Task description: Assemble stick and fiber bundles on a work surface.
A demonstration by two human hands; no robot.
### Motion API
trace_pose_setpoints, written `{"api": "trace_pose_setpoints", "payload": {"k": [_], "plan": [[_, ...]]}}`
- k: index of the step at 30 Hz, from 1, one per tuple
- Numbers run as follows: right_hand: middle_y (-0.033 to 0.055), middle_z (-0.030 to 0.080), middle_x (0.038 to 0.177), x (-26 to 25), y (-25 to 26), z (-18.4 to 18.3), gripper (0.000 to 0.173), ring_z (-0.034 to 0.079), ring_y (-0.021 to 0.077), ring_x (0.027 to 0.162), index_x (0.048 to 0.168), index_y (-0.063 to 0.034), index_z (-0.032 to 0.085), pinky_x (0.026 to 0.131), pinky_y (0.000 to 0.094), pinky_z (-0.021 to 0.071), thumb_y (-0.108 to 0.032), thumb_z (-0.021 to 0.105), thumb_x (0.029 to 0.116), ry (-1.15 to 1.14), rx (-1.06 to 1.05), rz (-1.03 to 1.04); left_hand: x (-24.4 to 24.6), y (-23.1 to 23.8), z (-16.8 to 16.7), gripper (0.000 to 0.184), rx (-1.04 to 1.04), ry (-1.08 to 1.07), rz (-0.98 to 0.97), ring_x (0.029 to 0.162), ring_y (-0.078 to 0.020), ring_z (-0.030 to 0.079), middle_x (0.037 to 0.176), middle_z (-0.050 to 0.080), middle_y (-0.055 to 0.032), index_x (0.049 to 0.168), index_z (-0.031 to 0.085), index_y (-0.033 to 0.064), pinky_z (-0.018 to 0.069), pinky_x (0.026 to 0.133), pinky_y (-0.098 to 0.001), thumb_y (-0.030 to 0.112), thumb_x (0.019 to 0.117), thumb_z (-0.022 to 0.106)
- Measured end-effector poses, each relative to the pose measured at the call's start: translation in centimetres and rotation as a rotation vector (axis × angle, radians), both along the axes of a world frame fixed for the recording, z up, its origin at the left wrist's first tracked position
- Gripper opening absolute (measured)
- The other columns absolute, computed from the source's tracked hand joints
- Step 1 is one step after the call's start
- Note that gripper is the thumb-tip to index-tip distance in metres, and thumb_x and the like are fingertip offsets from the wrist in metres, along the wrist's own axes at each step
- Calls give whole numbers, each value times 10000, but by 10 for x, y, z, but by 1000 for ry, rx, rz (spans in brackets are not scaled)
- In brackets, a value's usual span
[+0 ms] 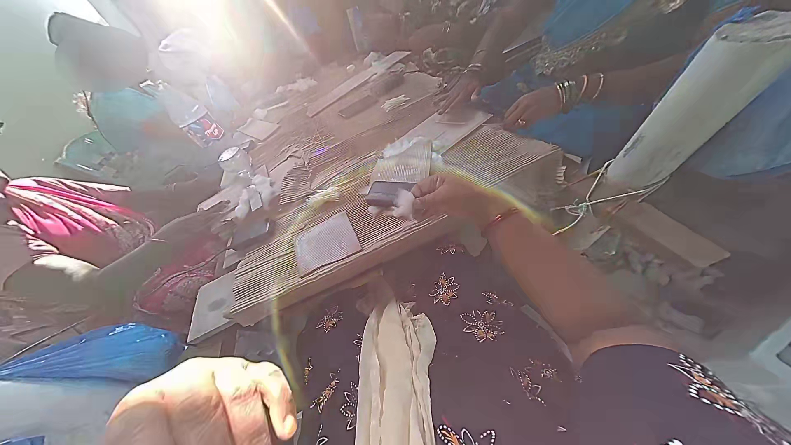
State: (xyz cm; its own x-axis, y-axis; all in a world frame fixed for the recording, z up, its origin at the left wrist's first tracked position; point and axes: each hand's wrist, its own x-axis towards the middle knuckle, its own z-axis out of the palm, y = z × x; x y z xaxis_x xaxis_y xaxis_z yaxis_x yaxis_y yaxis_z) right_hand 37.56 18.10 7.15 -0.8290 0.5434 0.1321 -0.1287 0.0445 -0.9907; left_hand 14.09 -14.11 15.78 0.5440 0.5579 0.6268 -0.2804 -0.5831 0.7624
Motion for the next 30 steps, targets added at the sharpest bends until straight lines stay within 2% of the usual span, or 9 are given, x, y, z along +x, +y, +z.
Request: {"api": "trace_pose_setpoints", "payload": {"k": [1,3,6,9,12,16,22,27,30], "plan": [[-23,679,737,-16,-6,0,174,682,83,679,872,-81,611,698,257,599,-6,555,1018,0,-45,-68,-10,26,-21,288,16,-102,170,985,-150,732,1036,763,-7,1248,710,136,592,927,-349,226,1084,491],[-29,655,734,-47,-13,-4,113,646,64,643,919,-71,611,656,238,575,-36,580,1022,16,-126,-138,-27,71,-61,314,-149,-236,444,808,-89,719,907,761,18,1260,725,148,607,788,-278,232,1090,475],[-33,654,742,-87,-26,-10,82,615,44,609,949,-69,607,604,212,541,-39,585,1023,59,-239,-176,-35,113,-104,391,-516,-341,817,542,-30,596,616,628,76,1142,731,103,561,609,-222,81,1050,352],[-27,683,740,-125,-35,-12,93,607,32,572,937,-73,600,560,195,523,-40,584,1023,103,-315,-165,-47,138,-121,356,-692,-434,1028,466,-15,495,588,559,69,1161,678,40,478,506,-178,31,1073,333],[-7,677,779,-154,-32,-14,29,592,38,580,1009,-49,615,551,199,507,-39,590,1020,91,-320,-168,-68,157,-119,313,-727,-466,1080,460,-10,465,723,637,16,1221,631,15,443,478,-151,92,1107,350],[33,663,817,-185,-19,-16,247,576,35,575,1236,-3,558,545,186,491,23,600,993,86,-241,-207,-89,187,-113,312,-737,-454,1101,489,-7,475,893,711,-18,1220,636,36,422,473,-146,171,1123,371],[39,604,770,-213,-9,-34,357,499,32,505,1346,40,454,503,187,455,42,553,1003,60,-207,-303,-100,218,-130,230,-834,-556,1041,488,-28,507,883,726,-62,1115,647,18,463,487,-170,50,1070,423],[28,590,753,-223,-2,-43,355,493,31,492,1355,13,447,482,188,449,28,541,1013,15,-226,-336,-105,234,-136,222,-812,-592,986,484,-20,510,832,732,-55,981,704,25,466,491,-161,17,1047,493],[33,626,803,-223,-1,-52,356,497,38,523,1356,-9,463,509,203,445,-7,566,1016,-6,-118,-348,-104,243,-143,224,-823,-609,1007,496,-33,509,747,687,-26,909,702,45,481,510,-180,-42,1014,524]]}}
